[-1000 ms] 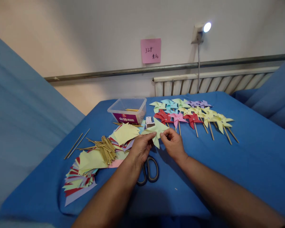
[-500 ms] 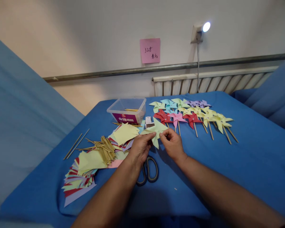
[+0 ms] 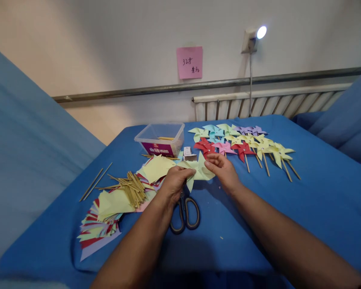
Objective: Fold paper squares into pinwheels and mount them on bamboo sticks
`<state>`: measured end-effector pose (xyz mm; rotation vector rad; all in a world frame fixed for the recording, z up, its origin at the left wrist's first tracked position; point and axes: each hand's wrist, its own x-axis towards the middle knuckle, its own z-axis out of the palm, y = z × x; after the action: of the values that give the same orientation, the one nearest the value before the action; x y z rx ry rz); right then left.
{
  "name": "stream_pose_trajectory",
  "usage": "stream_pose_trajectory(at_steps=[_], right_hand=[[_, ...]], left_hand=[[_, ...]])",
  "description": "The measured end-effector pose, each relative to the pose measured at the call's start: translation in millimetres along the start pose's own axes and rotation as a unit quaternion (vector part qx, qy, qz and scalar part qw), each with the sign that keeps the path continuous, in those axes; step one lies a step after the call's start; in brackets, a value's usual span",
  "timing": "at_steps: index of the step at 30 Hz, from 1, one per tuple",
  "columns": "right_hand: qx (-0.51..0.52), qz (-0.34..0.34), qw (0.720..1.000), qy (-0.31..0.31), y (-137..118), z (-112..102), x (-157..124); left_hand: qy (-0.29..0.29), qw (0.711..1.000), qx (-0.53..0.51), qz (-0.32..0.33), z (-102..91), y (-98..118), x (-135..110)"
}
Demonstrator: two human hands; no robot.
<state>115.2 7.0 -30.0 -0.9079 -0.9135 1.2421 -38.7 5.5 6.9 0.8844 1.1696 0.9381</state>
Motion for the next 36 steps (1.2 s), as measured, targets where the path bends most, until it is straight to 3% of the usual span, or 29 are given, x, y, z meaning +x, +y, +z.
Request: stream_pose_trajectory(at_steps=[4, 9, 12, 15, 20, 32, 36], right_hand=[[0.013, 0.080, 0.991, -0.103, -3.2, -1.8, -1.9], [-0.047, 0.083, 0.988, -0.125, 1.8, -2.1, -6.1], [-0.036, 0.072, 0.993, -0.088, 5.5, 0.8, -5.4], [0.033, 0.060, 0.998, 0.005, 10.5, 7.2, -5.3], [0.123, 0.040, 0.986, 0.108, 18.0, 17.3, -8.0], [0.100, 0.032, 0.990, 0.093, 21.3, 20.0, -13.7], [0.039, -0.030, 0.997, 0.065, 14.4, 15.3, -14.9]], left_hand=[[-0.038, 0.996, 0.083, 0.005, -4.4, 4.4, -2.7], [-0.061, 0.989, 0.135, 0.015, -7.4, 7.0, -2.8], [-0.035, 0.990, 0.128, 0.045, -4.4, 5.1, -1.4], [0.007, 0.997, 0.033, 0.071, 3.9, -1.3, -0.9], [-0.024, 0.992, -0.118, 0.029, 17.8, -16.7, -1.1], [0.023, 0.987, -0.153, 0.043, 18.8, -24.4, 2.1], [0.009, 0.979, -0.197, 0.048, 15.2, -15.7, 2.0]])
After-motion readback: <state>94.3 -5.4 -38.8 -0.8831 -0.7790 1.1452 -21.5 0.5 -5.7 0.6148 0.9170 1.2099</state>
